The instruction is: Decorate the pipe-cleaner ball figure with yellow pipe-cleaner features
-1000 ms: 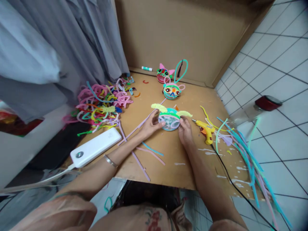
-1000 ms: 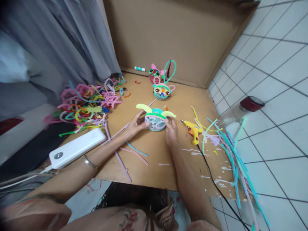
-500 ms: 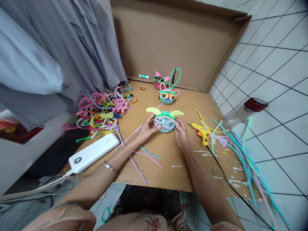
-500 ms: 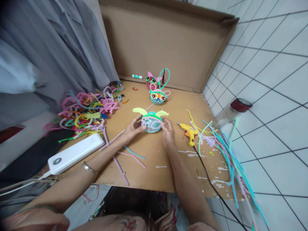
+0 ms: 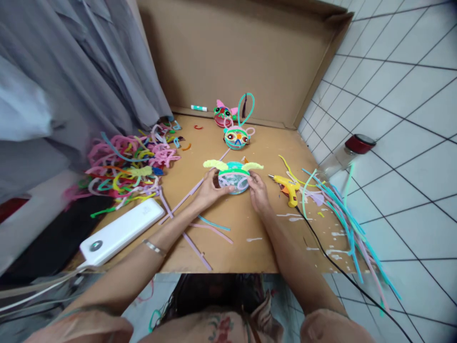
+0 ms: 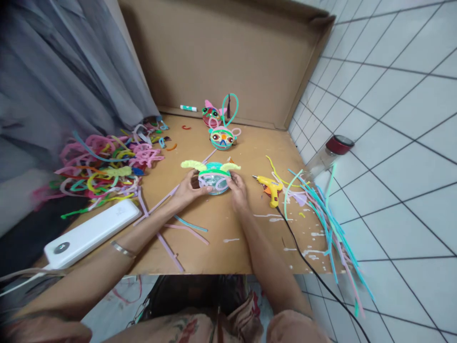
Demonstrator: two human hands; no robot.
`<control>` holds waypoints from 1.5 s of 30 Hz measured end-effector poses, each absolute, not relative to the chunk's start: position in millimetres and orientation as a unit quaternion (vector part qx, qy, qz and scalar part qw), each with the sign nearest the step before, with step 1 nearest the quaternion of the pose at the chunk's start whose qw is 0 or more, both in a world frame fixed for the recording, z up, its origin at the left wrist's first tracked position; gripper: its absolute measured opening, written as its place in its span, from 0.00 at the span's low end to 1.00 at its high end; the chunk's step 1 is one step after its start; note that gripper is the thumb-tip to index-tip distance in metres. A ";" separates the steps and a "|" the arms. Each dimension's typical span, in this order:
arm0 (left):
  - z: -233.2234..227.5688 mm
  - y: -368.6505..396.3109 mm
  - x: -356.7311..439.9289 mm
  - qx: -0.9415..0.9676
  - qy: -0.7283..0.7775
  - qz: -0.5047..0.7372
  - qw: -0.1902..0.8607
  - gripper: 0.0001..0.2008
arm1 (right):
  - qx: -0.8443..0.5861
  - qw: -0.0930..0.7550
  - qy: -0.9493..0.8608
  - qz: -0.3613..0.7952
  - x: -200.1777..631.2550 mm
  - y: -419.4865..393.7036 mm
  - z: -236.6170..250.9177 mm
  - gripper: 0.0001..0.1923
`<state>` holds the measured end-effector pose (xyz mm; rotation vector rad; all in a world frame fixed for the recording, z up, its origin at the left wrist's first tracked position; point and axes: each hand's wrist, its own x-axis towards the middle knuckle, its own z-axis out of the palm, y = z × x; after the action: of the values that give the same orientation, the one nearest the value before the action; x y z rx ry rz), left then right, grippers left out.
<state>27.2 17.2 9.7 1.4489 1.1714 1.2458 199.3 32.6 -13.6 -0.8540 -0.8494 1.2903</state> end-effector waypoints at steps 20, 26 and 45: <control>9.2 13.4 42.3 0.571 0.499 0.502 0.416 0.39 | -0.740 0.470 -0.481 0.018 263.2 -0.6 17.8 0.20; 6.0 15.1 42.5 0.561 0.481 0.514 0.436 0.41 | -0.829 0.325 -0.454 -0.004 284.7 -3.9 8.2 0.23; 2.6 16.1 38.6 0.593 0.514 0.486 0.385 0.42 | -0.737 0.387 -0.551 -0.060 314.7 19.2 -15.5 0.29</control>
<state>38.6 16.1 2.6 1.5110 1.3093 1.2389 314.7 19.2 -15.5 -1.8758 -1.4027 -0.1517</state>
